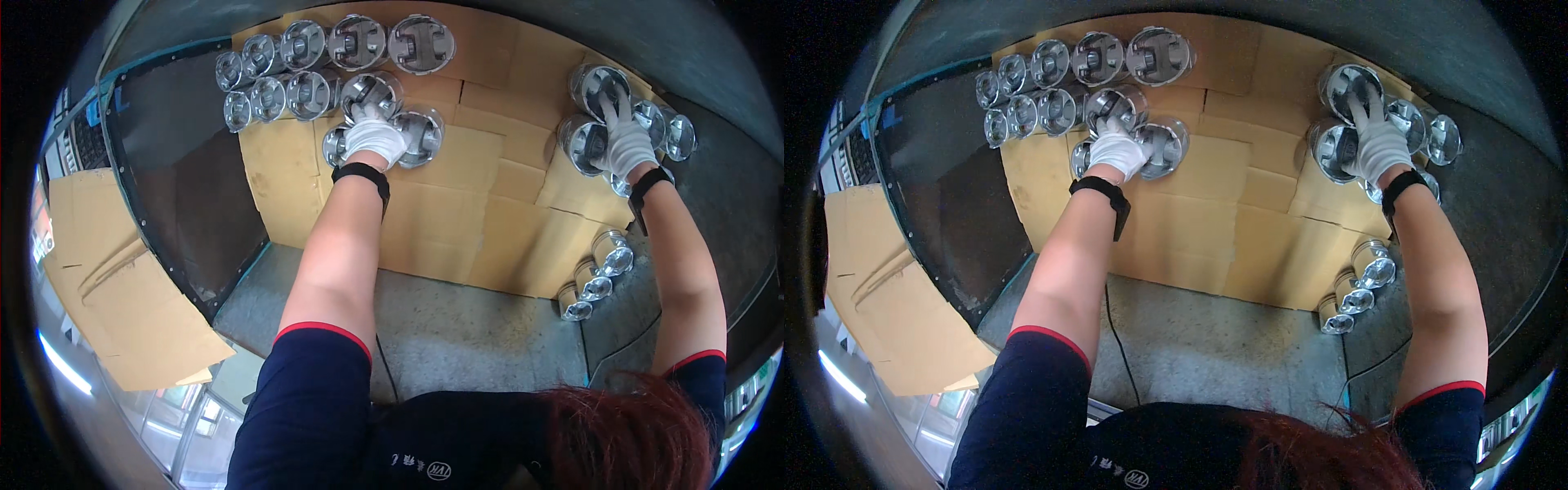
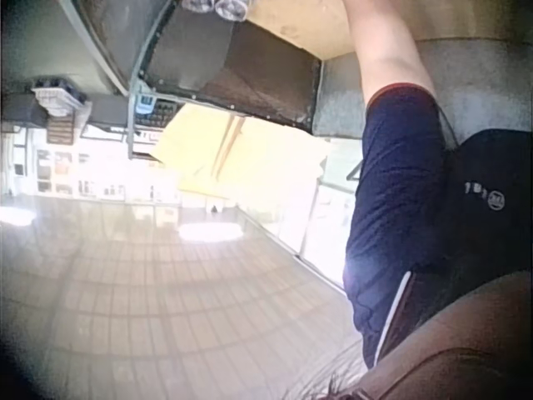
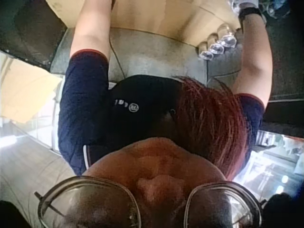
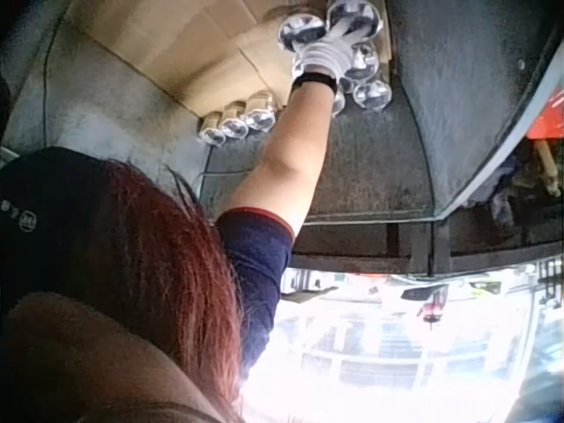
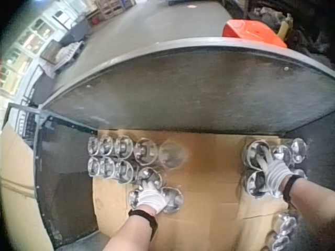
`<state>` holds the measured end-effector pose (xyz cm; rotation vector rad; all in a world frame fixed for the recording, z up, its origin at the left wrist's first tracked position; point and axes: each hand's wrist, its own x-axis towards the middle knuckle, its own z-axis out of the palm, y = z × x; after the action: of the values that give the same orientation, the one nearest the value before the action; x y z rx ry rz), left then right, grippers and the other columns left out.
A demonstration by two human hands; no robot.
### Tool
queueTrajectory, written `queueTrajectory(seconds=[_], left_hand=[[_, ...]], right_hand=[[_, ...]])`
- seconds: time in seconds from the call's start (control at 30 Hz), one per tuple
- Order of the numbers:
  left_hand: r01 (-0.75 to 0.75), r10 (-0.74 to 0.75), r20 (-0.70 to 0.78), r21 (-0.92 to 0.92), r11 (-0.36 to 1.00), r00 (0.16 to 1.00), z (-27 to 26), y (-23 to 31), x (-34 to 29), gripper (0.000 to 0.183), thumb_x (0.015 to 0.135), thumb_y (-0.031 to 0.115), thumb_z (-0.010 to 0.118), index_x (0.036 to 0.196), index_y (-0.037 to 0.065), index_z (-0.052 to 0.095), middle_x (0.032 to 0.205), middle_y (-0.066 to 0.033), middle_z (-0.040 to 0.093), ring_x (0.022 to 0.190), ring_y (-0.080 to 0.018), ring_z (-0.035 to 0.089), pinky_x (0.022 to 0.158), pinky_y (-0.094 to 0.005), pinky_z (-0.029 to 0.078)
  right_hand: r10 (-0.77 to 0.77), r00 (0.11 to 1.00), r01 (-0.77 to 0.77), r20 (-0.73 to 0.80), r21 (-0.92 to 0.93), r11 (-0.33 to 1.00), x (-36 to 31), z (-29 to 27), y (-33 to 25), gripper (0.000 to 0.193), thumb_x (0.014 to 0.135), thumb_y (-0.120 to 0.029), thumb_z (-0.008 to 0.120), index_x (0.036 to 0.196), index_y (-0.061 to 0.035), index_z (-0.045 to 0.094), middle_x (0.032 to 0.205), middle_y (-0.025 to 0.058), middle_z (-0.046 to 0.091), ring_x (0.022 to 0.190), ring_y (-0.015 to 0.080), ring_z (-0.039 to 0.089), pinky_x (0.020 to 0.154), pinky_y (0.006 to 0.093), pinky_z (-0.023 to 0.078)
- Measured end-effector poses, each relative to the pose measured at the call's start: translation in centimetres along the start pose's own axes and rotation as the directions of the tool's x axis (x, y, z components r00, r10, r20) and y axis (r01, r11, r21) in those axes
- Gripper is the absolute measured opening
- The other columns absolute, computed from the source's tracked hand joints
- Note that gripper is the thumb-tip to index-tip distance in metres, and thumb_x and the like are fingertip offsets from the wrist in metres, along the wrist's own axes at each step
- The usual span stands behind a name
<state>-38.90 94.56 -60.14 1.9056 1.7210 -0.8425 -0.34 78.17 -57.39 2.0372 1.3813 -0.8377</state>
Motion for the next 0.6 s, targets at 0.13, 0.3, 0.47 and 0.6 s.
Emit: queueTrajectory(seconds=[0.13, 0.3, 0.47, 0.6], left_hand=[[0.027, -0.028, 0.027, 0.022, 0.999, 0.999, 0.1, 0.0, 0.3, 0.111, 0.074, 0.056, 0.074, 0.154, -0.006, 0.029, 0.16, -0.0344, 0.025, 0.143, -0.0453, 0.041, 0.116, -0.0428, 0.04], [0.016, -0.018, 0.029, 0.048, 0.999, 0.999, 0.4, -0.2, 0.5, 0.112, 0.074, 0.057, 0.073, 0.155, -0.005, 0.028, 0.16, -0.0343, 0.025, 0.144, -0.0453, 0.039, 0.117, -0.043, 0.039], [0.018, -0.021, 0.059, 0.059, 0.998, 0.998, -0.1, 0.0, 0.3, 0.111, 0.075, 0.054, 0.073, 0.157, -0.003, 0.024, 0.162, -0.034, 0.021, 0.146, -0.0449, 0.037, 0.118, -0.0436, 0.038], [0.028, -0.032, 0.062, 0.066, 0.997, 0.998, 0.1, 0.0, 0.3, 0.109, 0.077, 0.047, 0.072, 0.16, 0.001, 0.02, 0.165, -0.0322, 0.017, 0.147, -0.0442, 0.037, 0.118, -0.0445, 0.039]], right_hand=[[-0.044, 0.996, 0.045, -0.078, 0.005, 0.999, 0.6, 1.6, 0.6, 0.124, 0.061, -0.022, 0.093, 0.162, -0.0195, 0.02, 0.167, 0.0232, 0.015, 0.113, 0.0382, 0.068, 0.098, 0.0417, 0.057], [-0.1, 0.991, 0.099, -0.084, -0.022, 0.995, 0.7, 1.9, 0.5, 0.105, 0.071, -0.008, 0.081, 0.16, -0.02, 0.026, 0.165, 0.0235, 0.023, 0.103, 0.0378, 0.072, 0.09, 0.0433, 0.06], [-0.136, 0.98, 0.134, -0.148, -0.027, 0.991, 1.2, 3.0, 0.5, 0.088, 0.078, 0.001, 0.068, 0.156, -0.0187, 0.033, 0.162, 0.0234, 0.027, 0.103, 0.0383, 0.071, 0.09, 0.0453, 0.059], [-0.156, 0.962, 0.169, -0.224, 0.04, 0.985, 1.6, 3.4, 0.4, 0.081, 0.079, 0.0, 0.068, 0.152, -0.0166, 0.038, 0.16, 0.0237, 0.032, 0.106, 0.0396, 0.07, 0.093, 0.0446, 0.058]])
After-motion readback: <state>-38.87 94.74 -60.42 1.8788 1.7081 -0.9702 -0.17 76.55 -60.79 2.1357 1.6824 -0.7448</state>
